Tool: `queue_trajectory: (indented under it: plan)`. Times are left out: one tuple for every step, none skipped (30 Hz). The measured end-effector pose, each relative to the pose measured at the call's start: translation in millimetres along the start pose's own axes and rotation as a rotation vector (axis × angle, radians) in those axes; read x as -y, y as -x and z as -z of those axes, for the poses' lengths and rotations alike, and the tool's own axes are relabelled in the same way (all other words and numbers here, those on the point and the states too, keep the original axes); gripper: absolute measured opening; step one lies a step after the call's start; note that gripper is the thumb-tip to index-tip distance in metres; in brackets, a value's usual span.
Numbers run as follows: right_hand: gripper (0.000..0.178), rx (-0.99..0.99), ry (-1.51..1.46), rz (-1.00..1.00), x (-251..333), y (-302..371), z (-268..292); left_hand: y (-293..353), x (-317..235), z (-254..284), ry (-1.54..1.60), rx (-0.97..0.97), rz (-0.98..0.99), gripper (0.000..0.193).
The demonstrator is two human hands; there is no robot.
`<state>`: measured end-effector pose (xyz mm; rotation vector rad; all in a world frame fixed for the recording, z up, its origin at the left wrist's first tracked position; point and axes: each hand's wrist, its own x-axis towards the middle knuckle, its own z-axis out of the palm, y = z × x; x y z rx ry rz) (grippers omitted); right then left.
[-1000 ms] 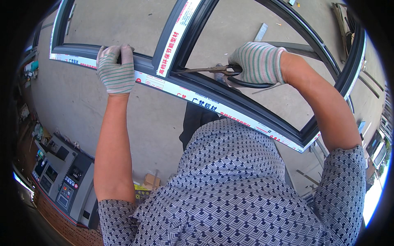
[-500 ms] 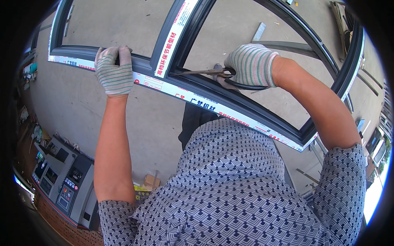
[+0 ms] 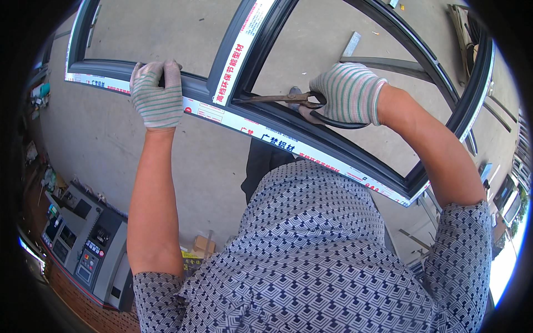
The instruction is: The person installs a black rubber seal into the groove of a metal window frame. They press the seal into place along the frame's edges and use shears to trim the excess material at the corners.
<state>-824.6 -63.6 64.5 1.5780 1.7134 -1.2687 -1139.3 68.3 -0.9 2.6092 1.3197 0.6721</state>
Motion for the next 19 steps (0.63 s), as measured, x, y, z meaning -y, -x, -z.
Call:
queue_trajectory:
  plan:
    - [0.040,-0.015,-0.006,-0.002,-3,-1,-3,0,-1,0,-0.003,0.001,-0.002,0.022]
    - [0.039,-0.031,-0.012,-0.005,-6,-2,-8,-1,-3,1,-0.006,0.002,-0.004,0.022]
    - [0.037,-0.046,-0.019,-0.007,-9,-3,-10,-1,-4,1,-0.009,0.003,-0.006,0.021]
    - [0.036,-0.025,-0.013,-0.009,-6,-1,-5,-1,-3,0,-0.007,-0.002,-0.012,0.021]
    - [0.035,-0.003,-0.008,-0.011,0,2,6,0,-2,-1,-0.006,-0.008,-0.017,0.021]
    - [0.033,0.019,-0.002,-0.013,3,4,12,0,-1,-1,-0.005,-0.014,-0.023,0.021]
    - [0.033,0.001,-0.007,0.005,0,3,11,0,0,-2,-0.001,-0.013,-0.024,0.021]
    - [0.032,-0.017,-0.011,0.023,-5,0,9,0,0,-2,0.002,-0.013,-0.026,0.021]
    - [0.031,-0.035,-0.015,0.041,-9,-2,8,0,0,-2,0.005,-0.013,-0.027,0.021]
    - [0.035,-0.029,-0.023,0.034,-10,-5,9,0,0,-1,0.002,-0.008,-0.027,0.021]
    - [0.041,-0.049,-0.029,0.040,-12,-6,8,0,0,-1,0.000,-0.003,-0.026,0.021]
    - [0.047,-0.069,-0.034,0.046,-14,-8,6,0,0,0,-0.003,0.002,-0.024,0.021]
    - [0.054,-0.089,-0.039,0.052,-16,-9,2,0,0,0,0.000,0.000,-0.023,0.021]
    - [0.054,-0.088,-0.050,0.039,-16,-9,-1,-1,-1,0,0.003,-0.001,-0.022,0.021]
    - [0.054,-0.086,-0.061,0.025,-16,-9,-4,-1,-1,-1,0.007,-0.003,-0.021,0.021]
    - [0.055,-0.085,-0.071,0.013,-15,-9,-5,0,-1,-1,0.005,-0.004,-0.021,0.021]
    - [0.055,-0.083,-0.066,0.011,-13,-7,-5,0,-1,-1,0.003,-0.005,-0.022,0.021]
    - [0.055,-0.081,-0.060,0.008,-10,-5,-4,0,0,-1,0.001,-0.005,-0.022,0.021]
    - [0.056,-0.080,-0.056,0.003,-8,-4,-3,1,0,-1,0.001,-0.005,-0.022,0.021]
